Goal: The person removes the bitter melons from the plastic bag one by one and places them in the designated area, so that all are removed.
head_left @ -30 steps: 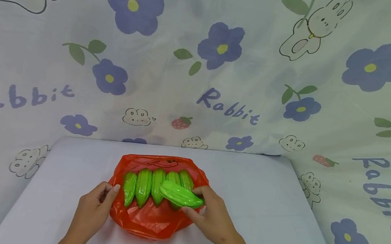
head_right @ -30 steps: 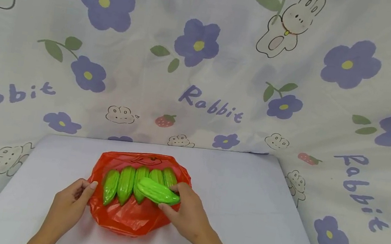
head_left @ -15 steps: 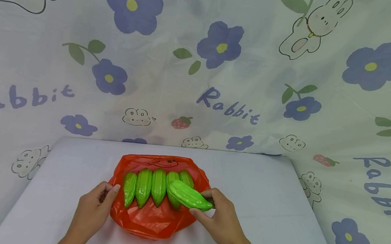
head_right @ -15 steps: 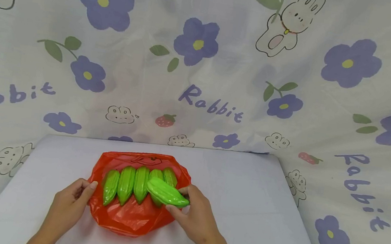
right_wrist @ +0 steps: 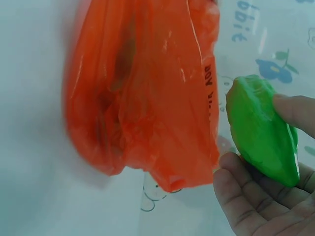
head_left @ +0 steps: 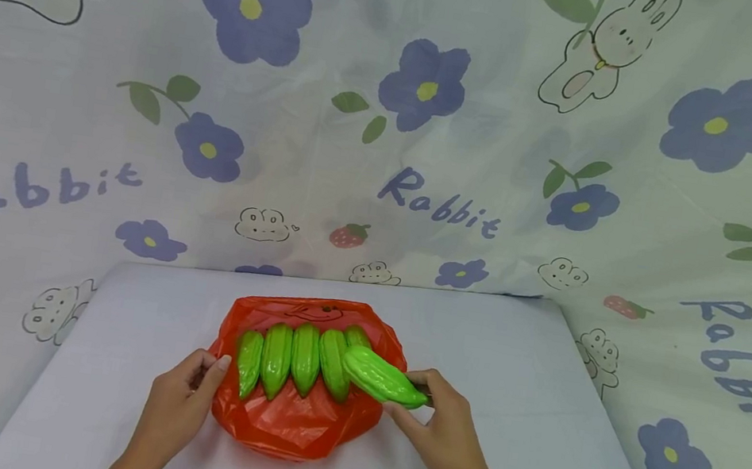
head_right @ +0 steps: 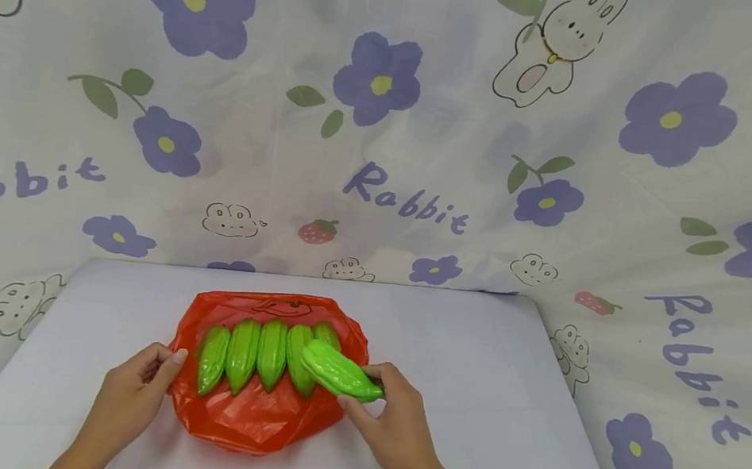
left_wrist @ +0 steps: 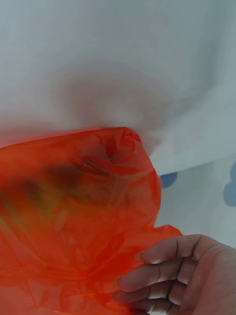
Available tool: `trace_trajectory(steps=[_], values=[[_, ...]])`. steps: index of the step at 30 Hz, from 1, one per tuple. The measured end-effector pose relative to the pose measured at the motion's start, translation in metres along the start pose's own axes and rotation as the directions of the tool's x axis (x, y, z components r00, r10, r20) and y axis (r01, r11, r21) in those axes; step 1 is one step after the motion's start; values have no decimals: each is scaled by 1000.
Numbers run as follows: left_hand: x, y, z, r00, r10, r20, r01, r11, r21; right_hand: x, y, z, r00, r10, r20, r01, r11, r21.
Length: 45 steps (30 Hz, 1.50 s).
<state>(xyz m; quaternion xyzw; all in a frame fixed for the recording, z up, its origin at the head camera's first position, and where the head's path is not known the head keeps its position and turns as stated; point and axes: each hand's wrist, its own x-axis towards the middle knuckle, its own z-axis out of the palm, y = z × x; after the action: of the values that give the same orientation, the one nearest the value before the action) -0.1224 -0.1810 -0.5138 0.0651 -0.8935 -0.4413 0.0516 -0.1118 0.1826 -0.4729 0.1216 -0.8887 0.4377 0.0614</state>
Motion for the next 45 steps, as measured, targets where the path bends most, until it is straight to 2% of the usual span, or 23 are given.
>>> trace_trajectory(steps=[12, 17, 22, 28, 31, 39, 45], values=[[-1, 0, 2, 1000, 17, -8, -17, 1000, -11, -14, 19, -6, 990, 8, -143, -1, 999, 49], [-1, 0, 0, 1000, -17, -11, 17, 1000, 4, -18, 27, -7, 978, 21, -207, -8, 998, 63], [0, 0, 0, 1000, -6, -12, 6, 1000, -7, -20, 34, -9, 964, 35, -262, -11, 996, 91], [0, 0, 0, 1000, 11, -26, -11, 1000, -6, -22, 41, -13, 957, 56, -285, -16, 990, 142], [0, -1, 1, 1000, 7, -27, -7, 1000, -4, -23, 44, -14, 952, 87, -294, -45, 988, 148], [-1, -2, 2, 1000, -11, -21, 11, 1000, -3, -27, 52, -16, 939, 161, -303, -130, 984, 120], [0, -1, 2, 1000, -1, -26, 1, 1000, -7, -28, 58, -18, 932, 162, -324, -140, 986, 89]])
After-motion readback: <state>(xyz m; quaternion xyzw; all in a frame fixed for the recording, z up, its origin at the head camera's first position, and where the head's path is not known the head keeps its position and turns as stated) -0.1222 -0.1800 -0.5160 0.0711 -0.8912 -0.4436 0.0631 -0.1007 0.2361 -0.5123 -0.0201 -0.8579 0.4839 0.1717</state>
